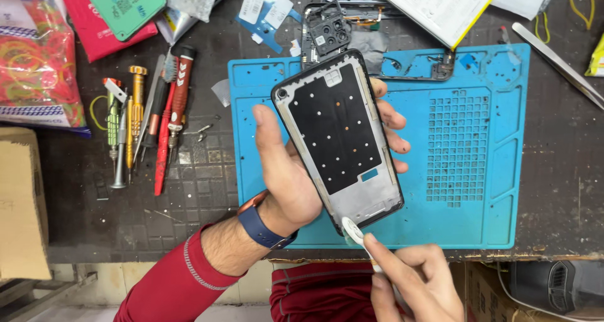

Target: The person holds a disassembled phone midframe and scrubs old adhesive residue from its edges with a toothbrush, then uses tweezers and a metal pry tool to scrape residue from the frame edges. They briefly open a cardboard box, continue scraping, then set the frame down and handle a battery and another phone frame on the mat.

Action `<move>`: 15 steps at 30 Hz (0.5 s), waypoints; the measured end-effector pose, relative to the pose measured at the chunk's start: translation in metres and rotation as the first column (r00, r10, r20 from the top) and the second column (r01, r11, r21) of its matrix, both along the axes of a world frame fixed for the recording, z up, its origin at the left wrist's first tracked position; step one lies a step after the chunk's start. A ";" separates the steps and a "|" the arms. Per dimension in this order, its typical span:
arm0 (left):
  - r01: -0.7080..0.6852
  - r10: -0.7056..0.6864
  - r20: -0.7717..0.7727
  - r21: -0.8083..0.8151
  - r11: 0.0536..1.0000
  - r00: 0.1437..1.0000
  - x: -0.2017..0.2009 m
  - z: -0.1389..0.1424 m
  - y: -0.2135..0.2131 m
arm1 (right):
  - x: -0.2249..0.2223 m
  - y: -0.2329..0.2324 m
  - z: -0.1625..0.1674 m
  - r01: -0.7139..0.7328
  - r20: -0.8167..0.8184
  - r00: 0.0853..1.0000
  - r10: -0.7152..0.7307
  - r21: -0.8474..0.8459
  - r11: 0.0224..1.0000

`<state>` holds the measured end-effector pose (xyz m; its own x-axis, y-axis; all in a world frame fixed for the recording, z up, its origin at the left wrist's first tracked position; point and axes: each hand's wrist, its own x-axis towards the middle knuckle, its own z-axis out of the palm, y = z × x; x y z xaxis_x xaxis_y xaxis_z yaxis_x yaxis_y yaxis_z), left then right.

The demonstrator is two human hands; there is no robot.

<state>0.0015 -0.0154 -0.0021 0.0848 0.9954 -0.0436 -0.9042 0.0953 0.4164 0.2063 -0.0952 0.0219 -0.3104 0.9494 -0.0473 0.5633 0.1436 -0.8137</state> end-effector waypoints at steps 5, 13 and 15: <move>-0.041 0.034 -0.132 -0.046 0.998 0.991 0.003 -0.001 -0.005 | -0.009 0.003 -0.001 -0.091 -0.052 0.994 0.094 0.057 0.994; -0.125 0.125 -0.023 -0.038 0.991 0.992 0.006 -0.004 -0.009 | 0.006 0.008 0.001 -0.151 0.085 0.985 0.150 0.005 0.989; -0.109 0.110 0.033 -0.046 0.993 0.993 0.006 -0.004 -0.010 | 0.004 0.005 -0.002 -0.152 0.069 0.986 0.150 0.034 0.988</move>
